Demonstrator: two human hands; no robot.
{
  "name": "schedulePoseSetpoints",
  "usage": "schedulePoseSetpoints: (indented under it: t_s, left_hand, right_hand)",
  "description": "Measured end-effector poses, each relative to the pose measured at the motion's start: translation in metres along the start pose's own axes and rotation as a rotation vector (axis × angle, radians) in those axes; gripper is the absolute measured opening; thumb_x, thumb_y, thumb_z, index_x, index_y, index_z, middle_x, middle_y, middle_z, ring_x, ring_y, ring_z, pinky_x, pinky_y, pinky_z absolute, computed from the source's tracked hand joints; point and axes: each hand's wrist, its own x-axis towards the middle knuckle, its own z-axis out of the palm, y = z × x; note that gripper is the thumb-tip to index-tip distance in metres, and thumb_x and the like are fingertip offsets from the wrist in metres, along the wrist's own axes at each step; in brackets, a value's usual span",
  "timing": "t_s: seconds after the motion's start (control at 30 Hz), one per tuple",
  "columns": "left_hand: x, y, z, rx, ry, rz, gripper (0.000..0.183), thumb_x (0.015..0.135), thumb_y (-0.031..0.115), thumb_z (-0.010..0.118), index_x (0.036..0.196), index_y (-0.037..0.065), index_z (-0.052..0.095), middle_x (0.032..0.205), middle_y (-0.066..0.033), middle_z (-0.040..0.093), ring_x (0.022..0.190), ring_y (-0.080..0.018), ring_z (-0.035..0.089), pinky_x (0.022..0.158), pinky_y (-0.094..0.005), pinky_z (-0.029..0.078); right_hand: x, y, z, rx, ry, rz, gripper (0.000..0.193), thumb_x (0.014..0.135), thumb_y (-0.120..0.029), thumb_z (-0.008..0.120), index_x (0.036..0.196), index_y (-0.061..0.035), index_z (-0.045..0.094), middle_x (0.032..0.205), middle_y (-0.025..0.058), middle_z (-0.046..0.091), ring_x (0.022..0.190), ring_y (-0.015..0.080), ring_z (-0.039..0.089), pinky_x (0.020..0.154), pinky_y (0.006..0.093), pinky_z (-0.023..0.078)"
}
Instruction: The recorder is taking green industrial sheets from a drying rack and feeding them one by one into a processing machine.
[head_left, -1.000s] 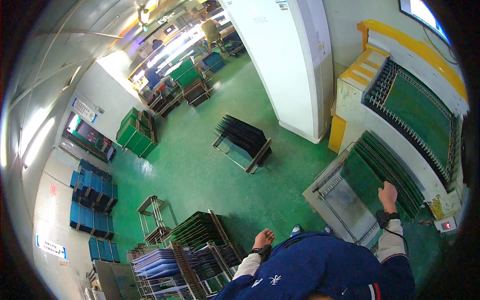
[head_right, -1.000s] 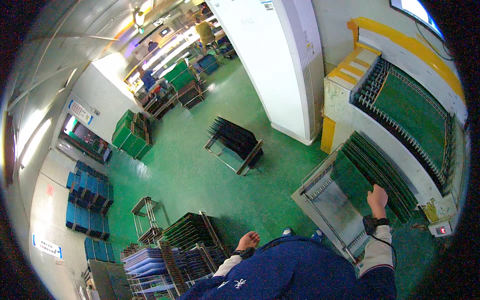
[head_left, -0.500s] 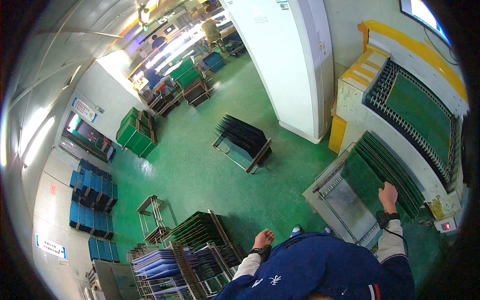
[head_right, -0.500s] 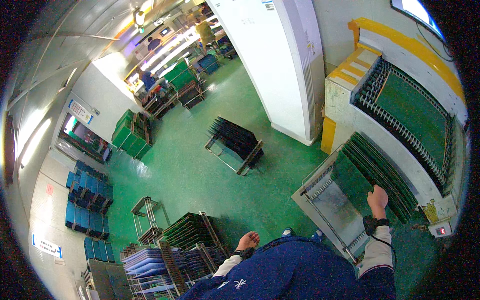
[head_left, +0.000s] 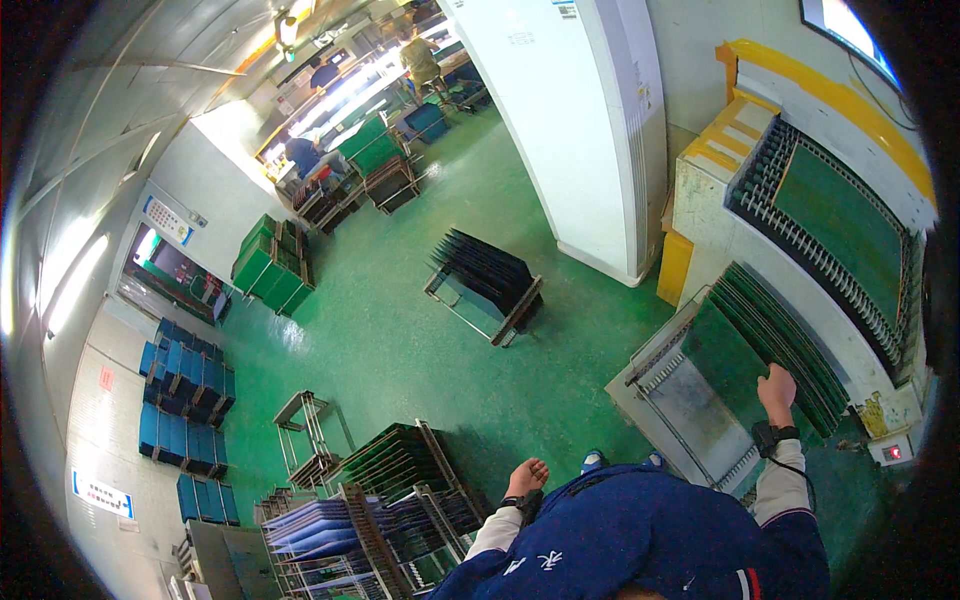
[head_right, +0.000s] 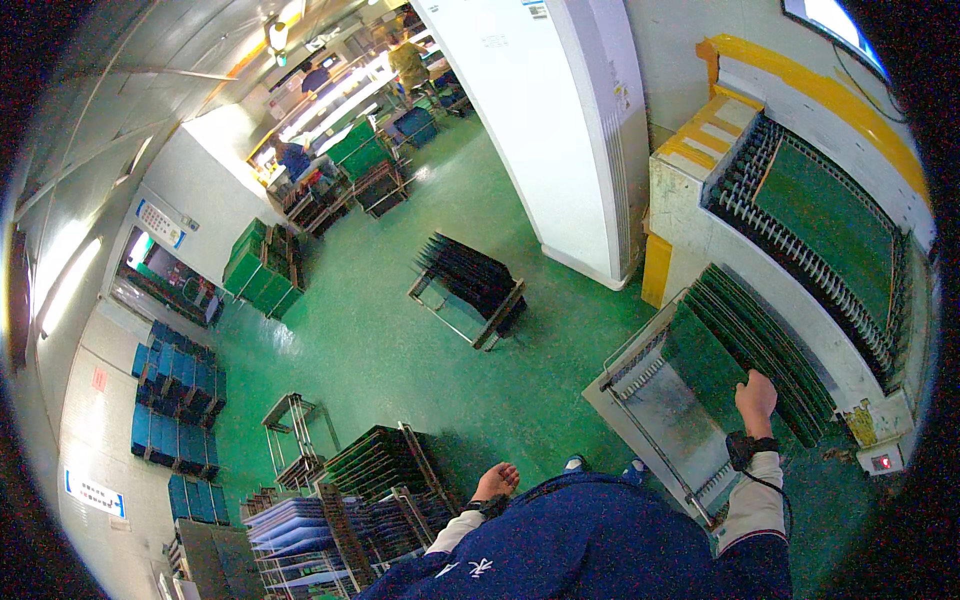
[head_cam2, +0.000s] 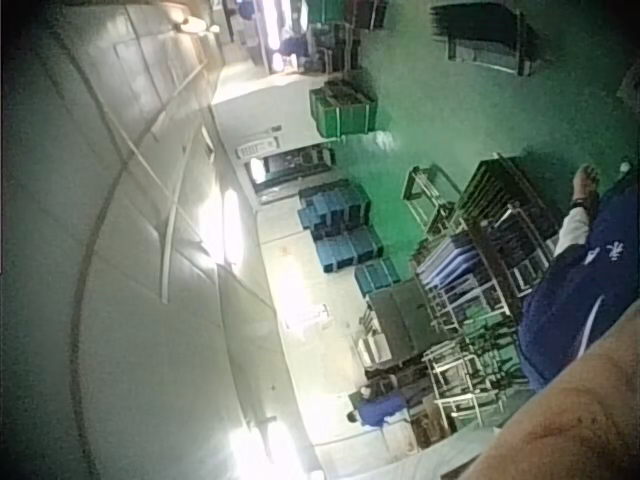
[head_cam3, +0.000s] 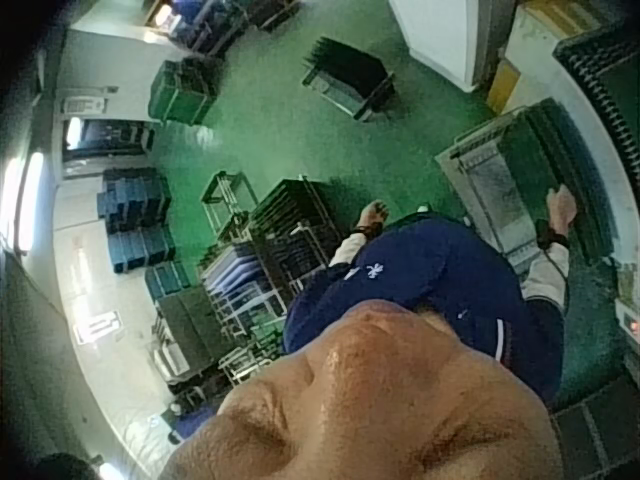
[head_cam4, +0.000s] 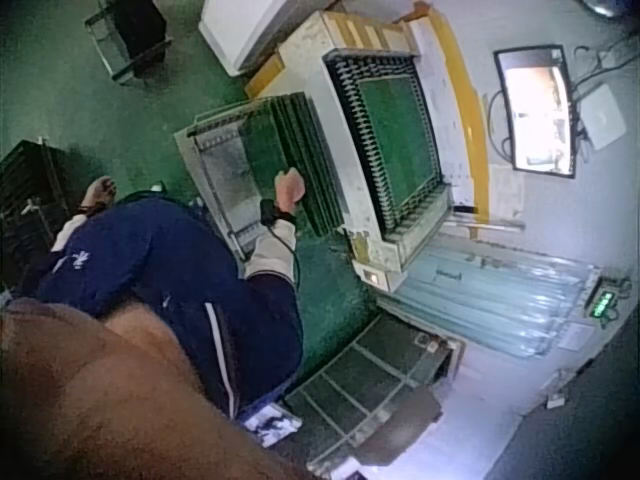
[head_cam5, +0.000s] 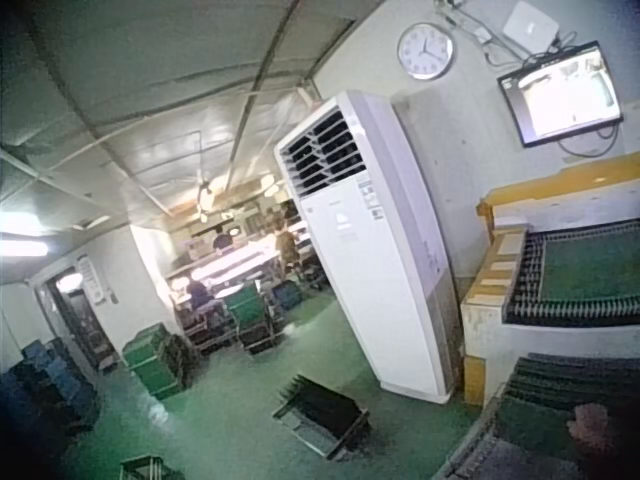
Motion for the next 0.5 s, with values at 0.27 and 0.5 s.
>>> schedulePoseSetpoints:
  t_s: [0.27, 0.5]
  left_hand:
    - [0.026, -0.003, -0.021, -0.046, -0.168, -0.021, 0.011, 0.086, 0.013, 0.048, 0.080, 0.004, 0.049, 0.069, -0.0070, 0.052, 0.064, -0.0218, 0.052, 0.061, -0.0329, 0.046]
    - [0.030, -0.003, -0.028, -0.062, -0.171, -0.015, 0.010, 0.085, 0.013, 0.049, 0.081, 0.004, 0.048, 0.071, -0.0079, 0.052, 0.065, -0.0226, 0.052, 0.062, -0.0332, 0.046]
  right_hand:
    - [-0.001, -0.007, -0.010, 0.018, -0.017, 0.008, 0.041, 0.070, -0.021, 0.064, 0.106, -0.0025, 0.057, 0.099, 0.0186, 0.060, 0.094, 0.0326, 0.057, 0.079, 0.0407, 0.046]
    - [0.002, -0.008, -0.008, -0.010, -0.043, 0.014, 0.040, 0.070, -0.022, 0.065, 0.105, -0.0038, 0.057, 0.098, 0.0181, 0.060, 0.093, 0.0330, 0.057, 0.078, 0.0410, 0.046]
